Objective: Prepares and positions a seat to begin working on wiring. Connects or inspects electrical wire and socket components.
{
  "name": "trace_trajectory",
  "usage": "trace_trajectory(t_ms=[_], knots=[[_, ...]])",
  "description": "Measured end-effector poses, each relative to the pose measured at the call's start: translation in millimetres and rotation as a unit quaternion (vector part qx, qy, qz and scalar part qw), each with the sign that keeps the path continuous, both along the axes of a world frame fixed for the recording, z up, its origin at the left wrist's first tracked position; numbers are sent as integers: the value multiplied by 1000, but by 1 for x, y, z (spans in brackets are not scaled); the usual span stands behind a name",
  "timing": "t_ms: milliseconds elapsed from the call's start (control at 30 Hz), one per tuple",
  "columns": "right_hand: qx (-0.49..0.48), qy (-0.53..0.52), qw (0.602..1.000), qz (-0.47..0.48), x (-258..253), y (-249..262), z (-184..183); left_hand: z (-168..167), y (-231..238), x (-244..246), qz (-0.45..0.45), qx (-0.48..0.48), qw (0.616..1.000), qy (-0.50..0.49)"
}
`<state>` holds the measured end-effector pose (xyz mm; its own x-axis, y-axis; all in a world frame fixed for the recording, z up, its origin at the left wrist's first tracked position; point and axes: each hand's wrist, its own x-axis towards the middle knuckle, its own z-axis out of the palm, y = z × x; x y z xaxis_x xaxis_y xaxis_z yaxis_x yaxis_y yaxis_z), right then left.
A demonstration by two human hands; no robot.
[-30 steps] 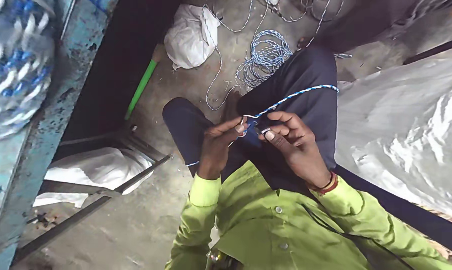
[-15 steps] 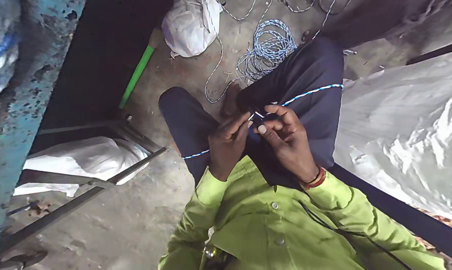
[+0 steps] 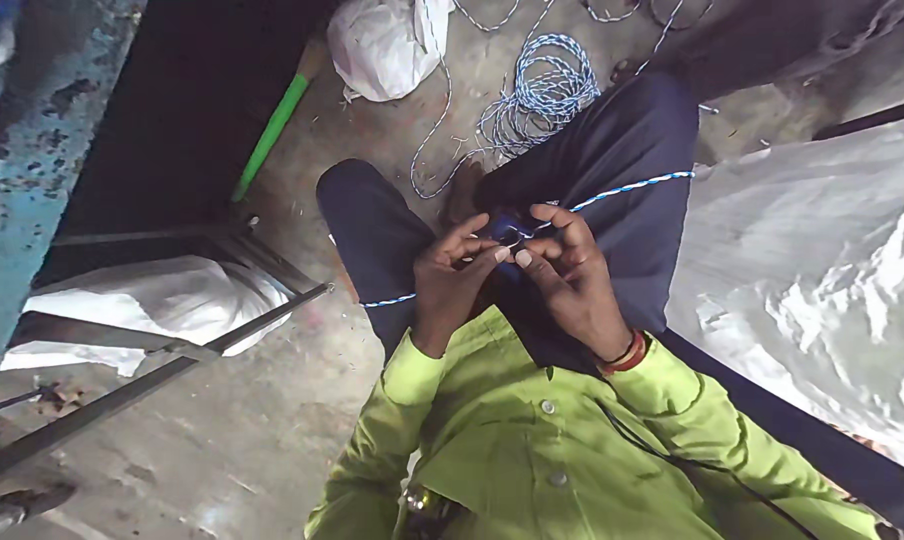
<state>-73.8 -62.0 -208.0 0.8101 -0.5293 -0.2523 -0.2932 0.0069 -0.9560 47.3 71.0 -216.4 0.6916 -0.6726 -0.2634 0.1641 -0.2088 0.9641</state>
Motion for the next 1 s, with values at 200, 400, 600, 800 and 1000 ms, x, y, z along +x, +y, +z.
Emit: trace_trajectory(t_ms=[200, 400, 600, 800, 1000], knots=[[-2, -48, 998, 26, -3, -1, -4, 1, 3, 12, -15, 12, 986, 164], [-22, -51, 997, 47, -3, -4, -5, 0, 2, 15, -44, 5, 987, 153], [-18, -43, 997, 54, -4, -3, -2, -8, 2, 12, -39, 28, 998, 35], [120, -110, 985, 63, 3, -15, 39, 9, -2, -5, -61, 38, 981, -181], [121, -108, 969, 186, 31, -57, 14, -9, 2, 10, -94, -1, 991, -94]])
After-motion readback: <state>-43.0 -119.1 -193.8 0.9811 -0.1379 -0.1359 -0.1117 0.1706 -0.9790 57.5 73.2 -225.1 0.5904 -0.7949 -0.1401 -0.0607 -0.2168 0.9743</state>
